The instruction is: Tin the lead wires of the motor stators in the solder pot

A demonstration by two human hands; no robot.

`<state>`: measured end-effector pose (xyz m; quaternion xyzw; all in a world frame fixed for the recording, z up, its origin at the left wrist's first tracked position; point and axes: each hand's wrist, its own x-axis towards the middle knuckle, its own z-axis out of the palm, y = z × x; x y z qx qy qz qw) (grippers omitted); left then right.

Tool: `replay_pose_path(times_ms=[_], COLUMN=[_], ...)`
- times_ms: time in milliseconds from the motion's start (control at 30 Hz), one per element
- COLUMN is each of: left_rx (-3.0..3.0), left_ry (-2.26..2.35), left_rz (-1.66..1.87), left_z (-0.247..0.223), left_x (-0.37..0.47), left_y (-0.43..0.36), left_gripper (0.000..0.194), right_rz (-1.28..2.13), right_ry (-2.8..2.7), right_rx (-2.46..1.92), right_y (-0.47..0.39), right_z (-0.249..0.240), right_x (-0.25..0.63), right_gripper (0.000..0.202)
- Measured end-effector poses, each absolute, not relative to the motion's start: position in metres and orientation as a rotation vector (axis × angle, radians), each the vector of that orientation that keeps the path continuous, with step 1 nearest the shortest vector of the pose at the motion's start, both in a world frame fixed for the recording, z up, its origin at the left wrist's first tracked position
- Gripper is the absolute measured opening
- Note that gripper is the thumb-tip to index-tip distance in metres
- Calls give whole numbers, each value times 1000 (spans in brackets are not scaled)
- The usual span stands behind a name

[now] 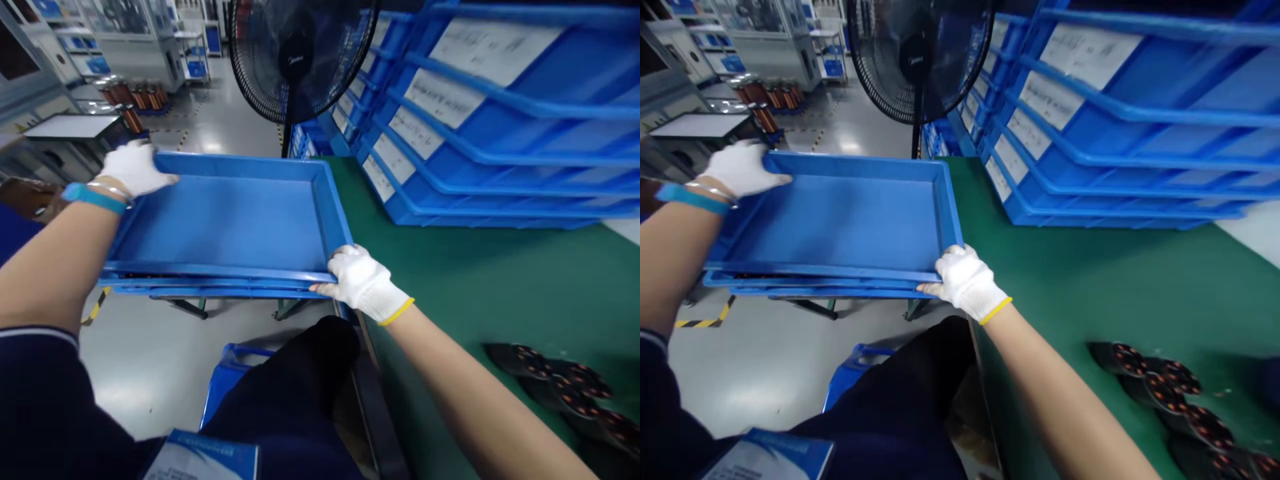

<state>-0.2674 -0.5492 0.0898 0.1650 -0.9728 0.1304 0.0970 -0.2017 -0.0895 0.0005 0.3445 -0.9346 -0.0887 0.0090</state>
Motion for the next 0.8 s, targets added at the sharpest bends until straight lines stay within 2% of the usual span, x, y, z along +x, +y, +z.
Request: replay_pose_path(times_ms=[167, 333, 400, 800], left_rx=[30, 88, 123, 191], left_ry=[-2954, -3157, -3191, -3175], left_rz=[366, 399, 410, 373], left_z=[90, 62, 55, 42], left_x=[-369, -415, -420, -412], left_y=[-482, -491, -501, -512], left_gripper=[96, 70, 66, 82], right_rz=[-188, 10, 73, 339], right_ry=[-2960, -2887, -2809, -2555], right_rx=[1072, 1072, 1076, 1102], right_y=[-87, -80, -76, -71], right_z=[2, -11, -17, -23], right_x=[-199, -201, -201, -203], right_gripper=[56, 61, 60, 54])
